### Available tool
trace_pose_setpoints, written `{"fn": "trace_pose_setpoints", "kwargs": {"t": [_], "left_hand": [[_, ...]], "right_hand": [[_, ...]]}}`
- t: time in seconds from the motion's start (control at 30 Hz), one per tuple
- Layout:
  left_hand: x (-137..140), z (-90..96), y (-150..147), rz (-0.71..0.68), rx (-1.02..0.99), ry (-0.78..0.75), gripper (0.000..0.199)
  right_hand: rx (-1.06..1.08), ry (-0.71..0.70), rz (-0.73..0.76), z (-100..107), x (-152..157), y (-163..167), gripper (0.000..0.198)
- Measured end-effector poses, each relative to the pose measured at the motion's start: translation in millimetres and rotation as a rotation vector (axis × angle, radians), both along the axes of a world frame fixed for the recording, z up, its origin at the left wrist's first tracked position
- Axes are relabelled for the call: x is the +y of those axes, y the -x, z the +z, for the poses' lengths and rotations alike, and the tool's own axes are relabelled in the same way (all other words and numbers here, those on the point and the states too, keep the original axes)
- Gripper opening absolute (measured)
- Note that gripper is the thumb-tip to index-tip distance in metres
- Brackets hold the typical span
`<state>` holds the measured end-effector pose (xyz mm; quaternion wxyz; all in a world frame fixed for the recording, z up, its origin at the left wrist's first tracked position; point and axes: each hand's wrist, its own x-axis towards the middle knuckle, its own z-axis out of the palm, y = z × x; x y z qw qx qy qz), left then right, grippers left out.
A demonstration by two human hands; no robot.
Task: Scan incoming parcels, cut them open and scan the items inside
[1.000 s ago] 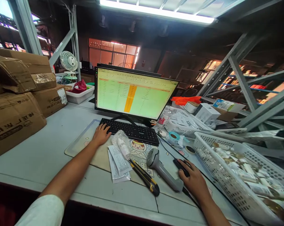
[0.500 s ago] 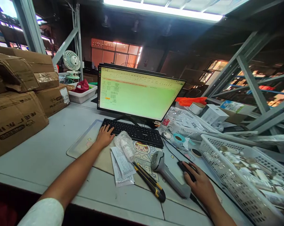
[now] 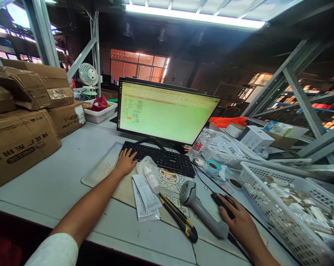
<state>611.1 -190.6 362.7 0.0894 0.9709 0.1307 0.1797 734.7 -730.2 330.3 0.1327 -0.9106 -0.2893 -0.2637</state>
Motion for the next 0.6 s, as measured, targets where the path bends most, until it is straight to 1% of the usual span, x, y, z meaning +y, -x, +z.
{"fn": "trace_pose_setpoints", "kwargs": {"t": [0.23,0.4,0.6], "left_hand": [[-2,4.8,3,-0.006,0.028,0.013,0.057],[-3,6.3,4,-0.016,0.006,0.021,0.056],[-4,6.6,3,-0.008,-0.002,0.043,0.055]], "right_hand": [[0.021,0.031,-0.003,-1,-4,-2,0.057],[-0.025,0.030,0.028,-1,-4,-5,0.057],[-0.039,0.040,0.045,-5,-9,-13,0.059]]}}
